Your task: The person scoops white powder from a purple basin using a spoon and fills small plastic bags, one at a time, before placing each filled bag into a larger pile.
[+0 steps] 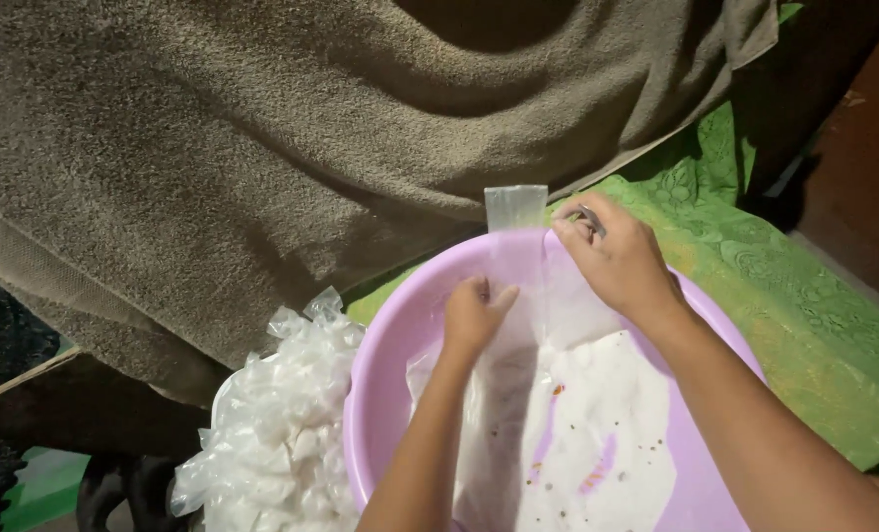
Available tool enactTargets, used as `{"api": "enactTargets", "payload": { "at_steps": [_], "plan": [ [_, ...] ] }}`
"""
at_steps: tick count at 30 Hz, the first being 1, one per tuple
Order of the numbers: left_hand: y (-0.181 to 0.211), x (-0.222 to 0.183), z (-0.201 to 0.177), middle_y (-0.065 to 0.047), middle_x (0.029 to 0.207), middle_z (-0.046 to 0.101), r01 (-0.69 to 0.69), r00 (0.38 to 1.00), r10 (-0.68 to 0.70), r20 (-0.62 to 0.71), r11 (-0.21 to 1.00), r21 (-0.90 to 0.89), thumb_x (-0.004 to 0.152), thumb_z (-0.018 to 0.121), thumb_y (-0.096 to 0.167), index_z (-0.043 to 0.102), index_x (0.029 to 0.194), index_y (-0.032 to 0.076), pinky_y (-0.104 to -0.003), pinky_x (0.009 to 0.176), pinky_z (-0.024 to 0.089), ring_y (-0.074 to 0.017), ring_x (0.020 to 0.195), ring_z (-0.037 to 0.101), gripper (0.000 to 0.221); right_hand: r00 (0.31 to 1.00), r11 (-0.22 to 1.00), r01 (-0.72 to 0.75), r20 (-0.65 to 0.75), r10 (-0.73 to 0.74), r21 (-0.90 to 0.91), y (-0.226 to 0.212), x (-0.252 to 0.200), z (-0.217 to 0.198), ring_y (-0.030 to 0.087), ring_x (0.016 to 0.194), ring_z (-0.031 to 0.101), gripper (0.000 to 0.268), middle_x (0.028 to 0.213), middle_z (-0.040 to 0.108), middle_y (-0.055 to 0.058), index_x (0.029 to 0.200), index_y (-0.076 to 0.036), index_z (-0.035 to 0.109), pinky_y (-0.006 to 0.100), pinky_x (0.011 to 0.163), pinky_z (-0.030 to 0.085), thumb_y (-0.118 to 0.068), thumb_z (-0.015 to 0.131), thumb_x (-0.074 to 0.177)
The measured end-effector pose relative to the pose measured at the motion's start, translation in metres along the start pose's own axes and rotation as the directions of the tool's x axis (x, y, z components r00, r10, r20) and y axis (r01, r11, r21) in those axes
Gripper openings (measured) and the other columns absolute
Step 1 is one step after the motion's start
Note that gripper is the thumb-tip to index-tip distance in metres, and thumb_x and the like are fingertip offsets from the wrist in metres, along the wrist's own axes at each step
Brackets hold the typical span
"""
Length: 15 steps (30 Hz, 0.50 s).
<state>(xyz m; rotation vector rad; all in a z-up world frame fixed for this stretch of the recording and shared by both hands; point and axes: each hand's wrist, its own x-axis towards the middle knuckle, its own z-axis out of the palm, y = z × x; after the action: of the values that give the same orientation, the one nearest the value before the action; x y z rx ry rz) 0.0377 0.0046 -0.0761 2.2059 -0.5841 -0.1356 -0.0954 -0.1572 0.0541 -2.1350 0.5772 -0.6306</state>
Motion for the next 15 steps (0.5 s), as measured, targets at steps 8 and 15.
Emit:
{"api": "enactTargets", "payload": {
  "at_steps": [8,15],
  "plan": [
    [0.071,-0.02,-0.082,-0.009,0.095,0.075,-0.097,0.995,0.058,-0.085,0.804,-0.586,0.089,0.079,0.027,0.075,0.101,0.003,-0.033,0.088,0.056,-0.0162,0.091,0.065,0.026,1.0,1.0,0.012,0.015,-0.012,0.014,0.004,0.002,0.002,0.026,0.082,0.067,0.019,0.081,0.068,0.004,0.109,-0.025,0.074,0.047,0.08,0.054,-0.031,0.069,0.092],
    [0.089,-0.037,-0.125,-0.009,0.091,0.077,-0.137,0.989,0.08,-0.122,0.79,-0.597,0.087,0.082,0.013,0.074,0.115,0.006,-0.029,0.075,0.06,-0.0143,0.079,0.071,0.031,0.995,1.0,-0.008,0.096,0.008,0.008,-0.006,-0.006,-0.002,0.028,0.084,0.068,0.022,0.086,0.071,0.008,0.114,-0.023,0.073,0.047,0.084,0.054,-0.031,0.065,0.095]
  ]
}}
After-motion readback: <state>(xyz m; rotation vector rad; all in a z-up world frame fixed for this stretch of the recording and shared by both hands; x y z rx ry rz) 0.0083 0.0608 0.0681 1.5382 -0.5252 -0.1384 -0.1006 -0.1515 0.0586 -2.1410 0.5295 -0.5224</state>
